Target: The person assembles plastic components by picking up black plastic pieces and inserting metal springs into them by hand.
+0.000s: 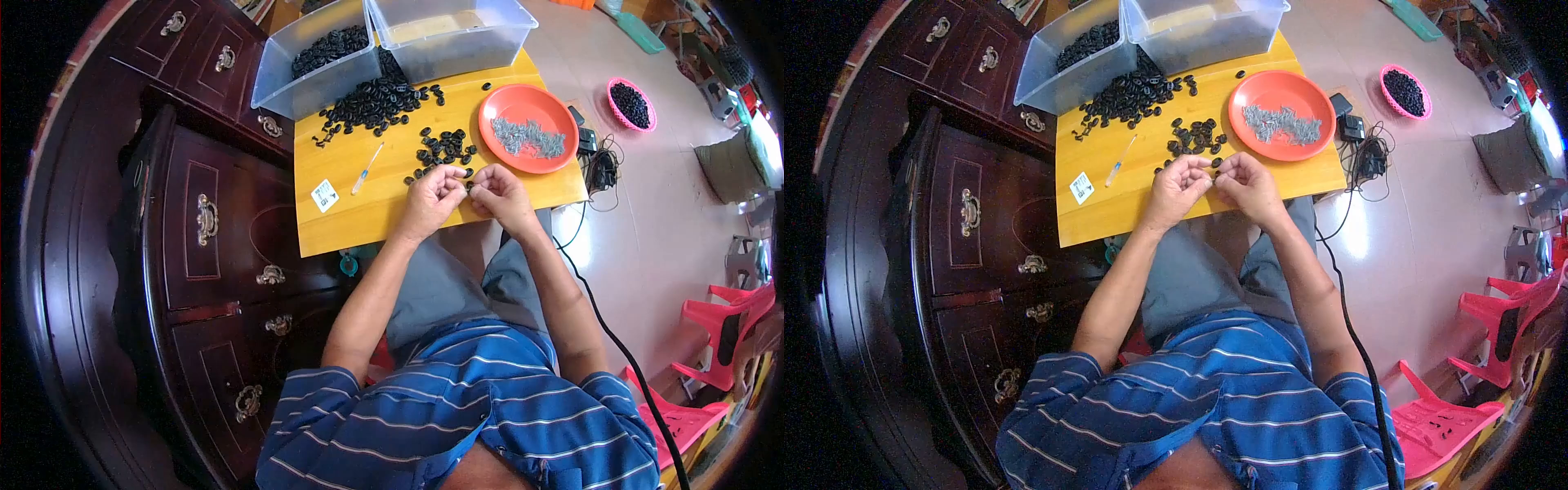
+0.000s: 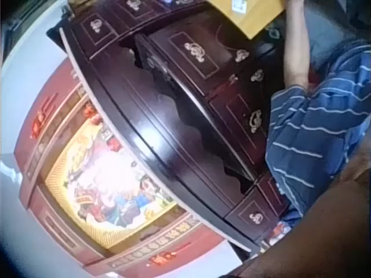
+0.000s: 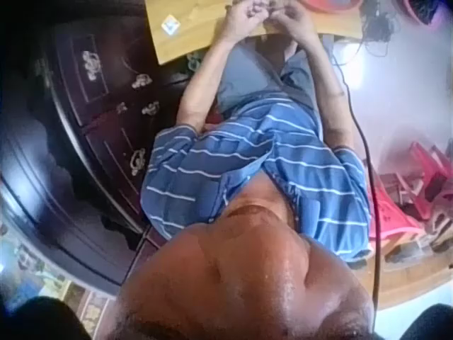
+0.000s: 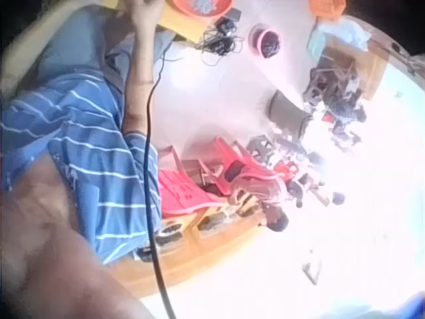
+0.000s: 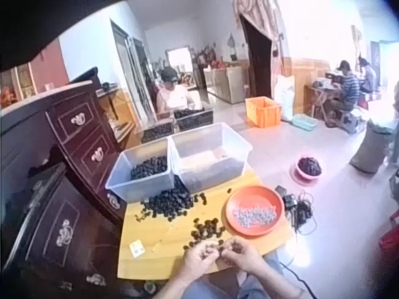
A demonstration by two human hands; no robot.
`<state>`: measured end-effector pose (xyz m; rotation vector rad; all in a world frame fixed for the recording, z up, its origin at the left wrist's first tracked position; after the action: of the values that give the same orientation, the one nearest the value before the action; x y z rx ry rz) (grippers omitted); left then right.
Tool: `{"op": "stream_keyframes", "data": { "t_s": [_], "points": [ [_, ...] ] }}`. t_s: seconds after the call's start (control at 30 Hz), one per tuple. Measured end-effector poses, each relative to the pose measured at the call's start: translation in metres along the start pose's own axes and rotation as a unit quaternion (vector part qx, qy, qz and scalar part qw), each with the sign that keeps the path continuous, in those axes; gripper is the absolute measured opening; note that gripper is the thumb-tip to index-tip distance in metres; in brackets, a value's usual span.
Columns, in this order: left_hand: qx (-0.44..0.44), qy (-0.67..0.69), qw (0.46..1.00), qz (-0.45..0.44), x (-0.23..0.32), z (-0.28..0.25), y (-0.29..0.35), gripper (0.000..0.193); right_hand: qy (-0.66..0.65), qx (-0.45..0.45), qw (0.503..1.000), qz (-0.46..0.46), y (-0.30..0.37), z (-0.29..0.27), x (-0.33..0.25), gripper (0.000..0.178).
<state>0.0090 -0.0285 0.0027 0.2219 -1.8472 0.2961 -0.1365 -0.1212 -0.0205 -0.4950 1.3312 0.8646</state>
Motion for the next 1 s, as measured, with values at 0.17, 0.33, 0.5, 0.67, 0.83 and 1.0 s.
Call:
{"op": "stream_keyframes", "data": {
  "t_s": [0.17,0.33,0.5,0.67,0.83,1.0],
  "points": [
    [0.083,-0.029,0.996,0.011,0.012,0.000,0.012,0.020,-0.121,0.114,0.986,-0.029,0.019,-0.006,-0.020,0.019],
    [0.047,-0.189,0.979,0.066,0.032,0.013,0.006,0.020,-0.117,0.122,0.985,-0.024,0.029,-0.019,-0.021,0.017],
    [0.051,-0.299,0.944,0.130,0.028,0.019,0.002,0.020,-0.116,0.111,0.986,-0.033,0.025,-0.018,-0.019,0.015],
    [0.021,-0.334,0.938,0.092,0.028,0.018,-0.001,0.016,-0.115,0.102,0.988,-0.031,0.025,-0.020,-0.018,0.015],
    [-0.005,-0.361,0.929,0.081,0.038,0.018,0.001,0.021,-0.111,0.103,0.988,-0.028,0.026,-0.018,-0.018,0.015],
    [-0.007,-0.360,0.928,0.097,0.030,0.021,0.004,0.021,-0.104,0.095,0.989,-0.035,0.025,-0.018,-0.018,0.014]
  ]
}}
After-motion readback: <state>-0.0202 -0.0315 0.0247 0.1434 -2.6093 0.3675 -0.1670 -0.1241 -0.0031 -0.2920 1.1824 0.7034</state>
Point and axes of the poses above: each hand's wrist, its own y-axis away from the middle knuckle, its own z-axis out of the palm, x = y × z, the point moved 3 cm from there along -y, towards the middle knuckle, and after that the axes turned 2 degrees about -y, right-handed, at the moved point
